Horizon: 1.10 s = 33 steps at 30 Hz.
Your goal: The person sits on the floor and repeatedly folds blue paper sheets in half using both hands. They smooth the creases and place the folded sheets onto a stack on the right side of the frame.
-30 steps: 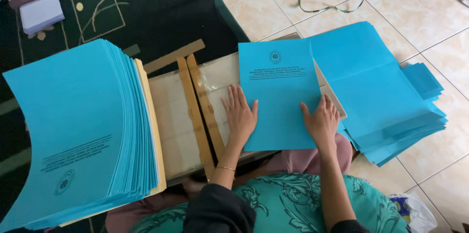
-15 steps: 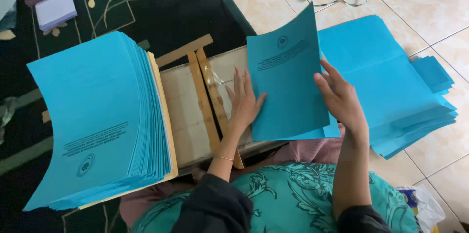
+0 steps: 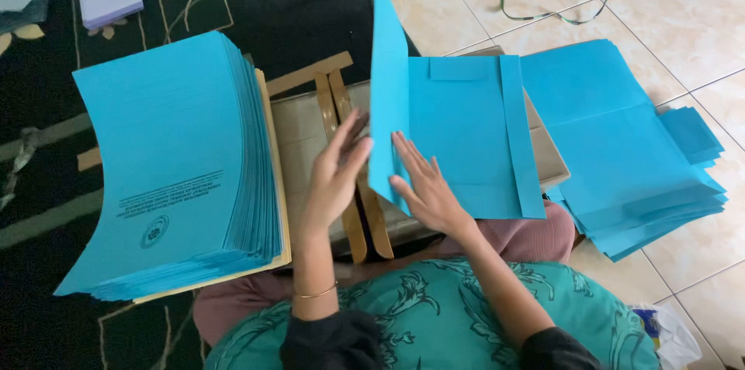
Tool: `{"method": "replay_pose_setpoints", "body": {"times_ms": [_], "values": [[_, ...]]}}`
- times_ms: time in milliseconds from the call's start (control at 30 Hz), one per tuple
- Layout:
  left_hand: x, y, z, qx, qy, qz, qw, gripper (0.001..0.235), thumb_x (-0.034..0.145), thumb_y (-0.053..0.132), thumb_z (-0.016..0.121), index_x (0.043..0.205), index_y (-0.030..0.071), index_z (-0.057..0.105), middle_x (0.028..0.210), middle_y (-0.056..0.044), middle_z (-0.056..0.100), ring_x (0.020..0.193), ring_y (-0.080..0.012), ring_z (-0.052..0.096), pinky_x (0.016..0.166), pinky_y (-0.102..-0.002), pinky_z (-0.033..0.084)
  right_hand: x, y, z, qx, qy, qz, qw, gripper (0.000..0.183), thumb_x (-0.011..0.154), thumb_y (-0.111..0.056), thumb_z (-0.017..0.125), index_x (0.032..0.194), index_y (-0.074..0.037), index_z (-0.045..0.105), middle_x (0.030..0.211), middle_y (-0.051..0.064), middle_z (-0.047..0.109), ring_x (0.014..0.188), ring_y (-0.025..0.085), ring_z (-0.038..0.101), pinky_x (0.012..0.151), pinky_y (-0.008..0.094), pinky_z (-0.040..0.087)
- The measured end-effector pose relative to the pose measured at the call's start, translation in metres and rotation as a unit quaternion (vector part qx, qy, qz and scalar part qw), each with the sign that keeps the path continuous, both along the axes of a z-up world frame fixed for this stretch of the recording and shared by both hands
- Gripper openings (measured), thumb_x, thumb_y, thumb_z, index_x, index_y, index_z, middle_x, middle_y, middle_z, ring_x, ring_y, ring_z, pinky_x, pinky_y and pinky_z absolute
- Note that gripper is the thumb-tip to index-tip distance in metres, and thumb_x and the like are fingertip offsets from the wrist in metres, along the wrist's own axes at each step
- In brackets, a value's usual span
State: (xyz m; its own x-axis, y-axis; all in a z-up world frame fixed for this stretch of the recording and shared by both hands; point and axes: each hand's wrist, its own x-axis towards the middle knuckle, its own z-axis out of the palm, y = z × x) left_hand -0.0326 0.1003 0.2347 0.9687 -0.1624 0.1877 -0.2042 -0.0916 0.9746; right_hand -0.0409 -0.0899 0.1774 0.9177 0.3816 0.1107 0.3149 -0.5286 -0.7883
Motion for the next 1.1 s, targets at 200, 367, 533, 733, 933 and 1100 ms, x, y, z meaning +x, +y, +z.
{"method": "replay_pose_setpoints", "body": {"times_ms": [200,367,533,733,933,1100], "values": [[-0.006,0.065,-0.012,0.163,0.028,0.129,0.978,0.075,0.1,0.04,0.069,0.157,0.0,0.041,0.151,-0.034,0.049,0.145,-0.0478,0.042,0.114,-0.055,0.04,0.01,0.013,-0.057,-0.19,-0.032,-0.022,0.981,0.072,0.103,-0.066,0.037,0.166,-0.031,0.026,0.169,0.009,0.028,0.153,0.043,0.022,0.109,0.085,0.008],[0.005,0.061,-0.03,0.336,0.097,0.176,0.92,0.088,0.095,0.035,0.076,0.158,-0.009,0.031,0.154,-0.038,0.041,0.142,-0.0518,0.043,0.109,-0.065,0.042,0.02,0.006,-0.084,-0.238,-0.067,-0.026,0.968,0.068,0.106,-0.066,0.034,0.164,-0.031,0.03,0.168,0.006,0.03,0.154,0.039,0.023,0.109,0.086,0.008],[0.032,0.055,-0.101,0.524,0.09,0.236,0.813,0.083,0.096,0.044,0.072,0.151,-0.011,0.042,0.151,-0.034,0.047,0.134,-0.0455,0.056,0.093,-0.057,0.059,0.024,-0.001,-0.098,-0.273,-0.077,-0.031,0.958,0.066,0.105,-0.064,0.037,0.162,-0.032,0.033,0.169,0.0,0.031,0.156,0.033,0.022,0.11,0.085,0.008],[0.039,0.048,-0.131,0.612,0.037,0.276,0.74,0.081,0.098,0.051,0.066,0.147,-0.012,0.047,0.147,-0.031,0.052,0.13,-0.0428,0.057,0.094,-0.053,0.056,0.024,-0.003,-0.107,-0.272,-0.097,-0.03,0.957,0.065,0.105,-0.065,0.038,0.16,-0.03,0.039,0.168,0.0,0.032,0.157,0.031,0.022,0.11,0.085,0.008],[0.053,0.027,-0.146,0.65,0.015,0.237,0.722,0.078,0.097,0.052,0.067,0.144,-0.01,0.054,0.146,-0.03,0.055,0.137,-0.0446,0.053,0.122,-0.066,0.023,0.027,-0.013,-0.113,-0.283,-0.124,-0.03,0.951,0.067,0.102,-0.065,0.045,0.159,-0.032,0.038,0.168,-0.002,0.033,0.157,0.027,0.023,0.112,0.083,0.012],[0.06,-0.038,-0.158,0.551,-0.133,0.128,0.814,0.069,0.09,0.036,0.078,0.139,-0.008,0.059,0.146,-0.03,0.056,0.142,-0.0439,0.049,0.123,-0.063,0.023,0.043,-0.035,-0.142,-0.247,-0.22,-0.162,0.93,0.045,0.104,-0.039,0.059,0.144,-0.02,0.061,0.155,0.002,0.055,0.146,0.02,0.047,0.116,0.05,0.039]]}}
